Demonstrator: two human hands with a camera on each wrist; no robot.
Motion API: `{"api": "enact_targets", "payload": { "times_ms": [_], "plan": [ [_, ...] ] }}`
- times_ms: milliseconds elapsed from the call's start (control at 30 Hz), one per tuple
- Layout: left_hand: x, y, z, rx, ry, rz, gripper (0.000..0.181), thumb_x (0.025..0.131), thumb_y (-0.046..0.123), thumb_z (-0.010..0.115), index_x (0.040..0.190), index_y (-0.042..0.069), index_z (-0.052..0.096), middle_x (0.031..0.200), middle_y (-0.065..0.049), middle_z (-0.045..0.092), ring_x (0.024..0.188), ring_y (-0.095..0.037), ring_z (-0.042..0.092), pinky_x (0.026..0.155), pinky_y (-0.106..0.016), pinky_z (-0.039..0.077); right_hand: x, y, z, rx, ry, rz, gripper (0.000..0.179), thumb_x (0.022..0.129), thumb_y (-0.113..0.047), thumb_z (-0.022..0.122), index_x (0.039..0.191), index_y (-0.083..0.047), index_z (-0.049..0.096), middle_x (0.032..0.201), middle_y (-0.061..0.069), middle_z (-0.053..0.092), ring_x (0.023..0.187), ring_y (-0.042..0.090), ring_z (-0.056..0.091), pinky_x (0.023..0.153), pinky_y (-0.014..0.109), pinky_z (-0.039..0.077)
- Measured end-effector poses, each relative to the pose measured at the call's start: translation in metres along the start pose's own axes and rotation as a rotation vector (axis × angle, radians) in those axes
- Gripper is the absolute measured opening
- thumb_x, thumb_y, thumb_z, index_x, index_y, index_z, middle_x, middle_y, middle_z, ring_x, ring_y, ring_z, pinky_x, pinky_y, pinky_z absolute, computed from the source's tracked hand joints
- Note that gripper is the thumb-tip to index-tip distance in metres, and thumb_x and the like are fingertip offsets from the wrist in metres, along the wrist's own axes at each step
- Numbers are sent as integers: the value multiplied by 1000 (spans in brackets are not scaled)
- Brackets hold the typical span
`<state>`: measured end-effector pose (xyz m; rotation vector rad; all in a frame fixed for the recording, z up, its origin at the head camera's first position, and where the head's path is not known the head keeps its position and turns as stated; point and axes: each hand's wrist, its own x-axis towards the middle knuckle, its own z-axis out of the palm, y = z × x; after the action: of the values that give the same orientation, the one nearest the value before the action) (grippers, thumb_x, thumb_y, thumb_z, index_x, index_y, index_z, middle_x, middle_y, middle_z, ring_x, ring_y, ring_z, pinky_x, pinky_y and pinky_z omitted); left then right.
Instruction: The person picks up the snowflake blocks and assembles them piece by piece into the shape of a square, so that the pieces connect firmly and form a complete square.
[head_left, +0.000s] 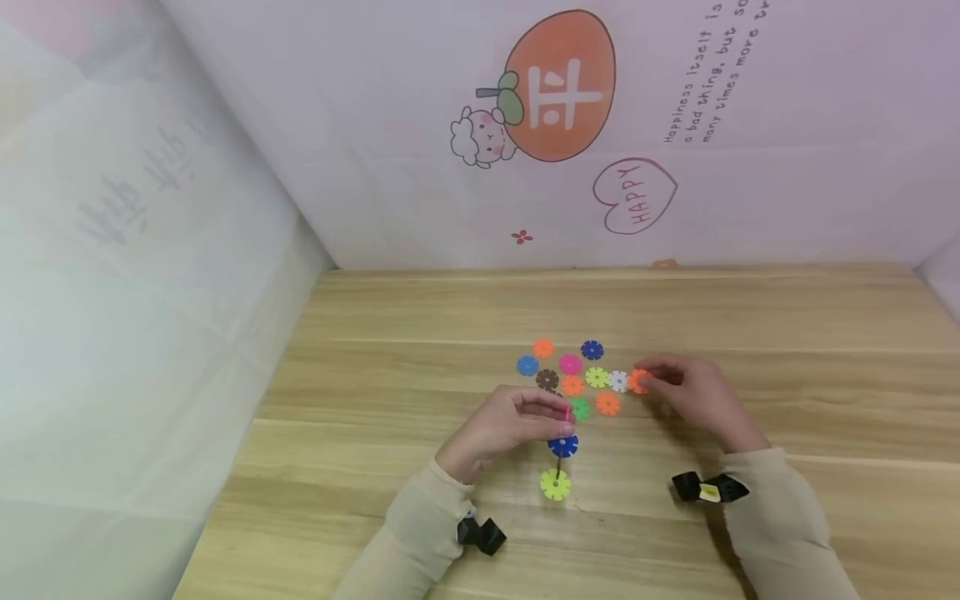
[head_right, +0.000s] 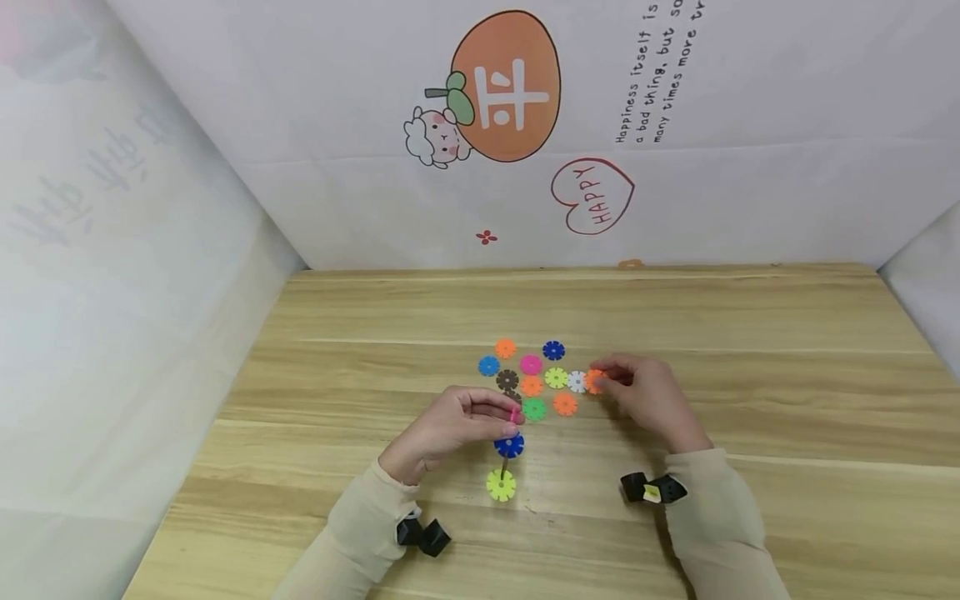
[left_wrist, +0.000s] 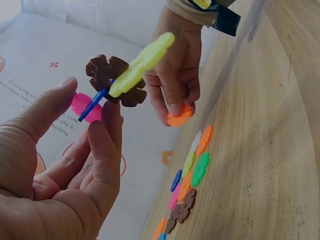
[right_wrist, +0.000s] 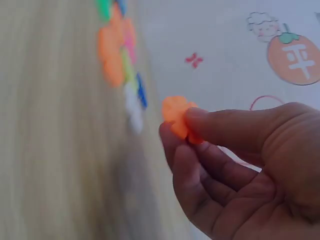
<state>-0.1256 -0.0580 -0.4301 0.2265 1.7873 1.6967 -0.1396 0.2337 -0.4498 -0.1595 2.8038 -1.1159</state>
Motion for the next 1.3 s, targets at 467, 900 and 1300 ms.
{"api": "enact_targets", "payload": {
  "times_ms": [467, 900, 1300],
  "plan": [
    [0, 0, 2, 10, 0, -2, 34, 84, 13, 79, 115, 3, 71, 99, -5, 76, 92, -15, 73, 88, -30, 56, -12, -42, -4, 276, -72, 116, 47, 90, -46, 70, 120, -10, 69, 111, 7, 73, 98, 19, 68, 79, 31, 55],
    [1, 0, 4, 16, -13, -4, 36, 84, 16, 80, 116, 2, 71, 98, -5, 77, 92, -16, 74, 89, -30, 56, -15, -77, 6, 427, -126, 28, 36, 89, -34, 73, 114, -9, 72, 111, 8, 72, 94, 15, 68, 80, 35, 57],
    [0, -1, 6, 50, -8, -9, 33, 82, 20, 81, 110, 3, 74, 96, -2, 77, 91, -13, 73, 86, -29, 56, -17, -85, 10, 428, -228, -12, 30, 90, -29, 73, 113, -10, 72, 112, 8, 72, 96, 14, 69, 82, 31, 57]
  ]
}}
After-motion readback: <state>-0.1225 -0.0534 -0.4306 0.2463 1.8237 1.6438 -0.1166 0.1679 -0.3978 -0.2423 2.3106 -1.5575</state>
